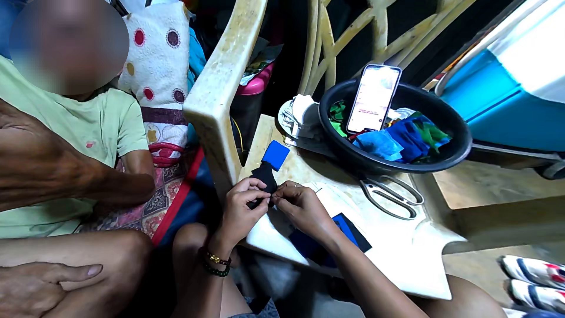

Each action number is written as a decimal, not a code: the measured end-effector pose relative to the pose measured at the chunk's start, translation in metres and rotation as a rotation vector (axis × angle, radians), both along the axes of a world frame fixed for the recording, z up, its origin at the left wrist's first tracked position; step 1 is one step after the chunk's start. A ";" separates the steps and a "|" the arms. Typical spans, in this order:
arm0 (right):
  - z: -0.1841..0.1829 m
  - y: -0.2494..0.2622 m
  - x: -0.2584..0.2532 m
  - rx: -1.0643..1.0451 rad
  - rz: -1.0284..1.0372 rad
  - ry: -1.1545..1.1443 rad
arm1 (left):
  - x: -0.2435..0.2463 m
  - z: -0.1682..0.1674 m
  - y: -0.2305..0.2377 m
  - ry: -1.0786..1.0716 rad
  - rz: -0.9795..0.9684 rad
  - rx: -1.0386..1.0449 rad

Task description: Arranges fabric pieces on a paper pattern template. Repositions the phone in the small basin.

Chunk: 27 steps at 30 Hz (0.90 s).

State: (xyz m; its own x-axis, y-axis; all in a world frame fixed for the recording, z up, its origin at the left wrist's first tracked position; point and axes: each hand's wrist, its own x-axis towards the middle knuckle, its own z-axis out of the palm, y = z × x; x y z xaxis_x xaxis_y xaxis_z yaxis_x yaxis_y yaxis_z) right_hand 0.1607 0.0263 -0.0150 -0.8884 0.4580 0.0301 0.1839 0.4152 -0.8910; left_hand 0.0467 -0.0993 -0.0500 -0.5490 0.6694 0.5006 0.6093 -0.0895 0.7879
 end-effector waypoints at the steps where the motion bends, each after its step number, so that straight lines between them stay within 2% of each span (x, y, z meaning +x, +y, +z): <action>1: 0.000 0.000 0.000 0.001 0.002 0.002 | 0.000 0.000 0.000 -0.001 -0.002 -0.002; 16: 0.001 0.000 -0.001 0.057 0.042 0.010 | 0.000 -0.001 0.003 0.002 0.042 -0.014; 20: 0.001 -0.001 0.000 0.105 0.006 -0.002 | -0.001 0.001 0.001 -0.084 0.041 -0.026; 27: 0.003 -0.004 0.001 0.175 -0.043 -0.053 | 0.001 0.002 -0.001 -0.277 0.110 0.073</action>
State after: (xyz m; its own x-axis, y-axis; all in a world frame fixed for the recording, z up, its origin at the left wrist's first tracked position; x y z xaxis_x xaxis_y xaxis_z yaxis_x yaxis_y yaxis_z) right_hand 0.1622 0.0225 -0.0120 -0.8705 0.4877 0.0664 0.2498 0.5540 -0.7942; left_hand 0.0478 -0.1000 -0.0476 -0.7386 0.5660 0.3661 0.3813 -0.0970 0.9193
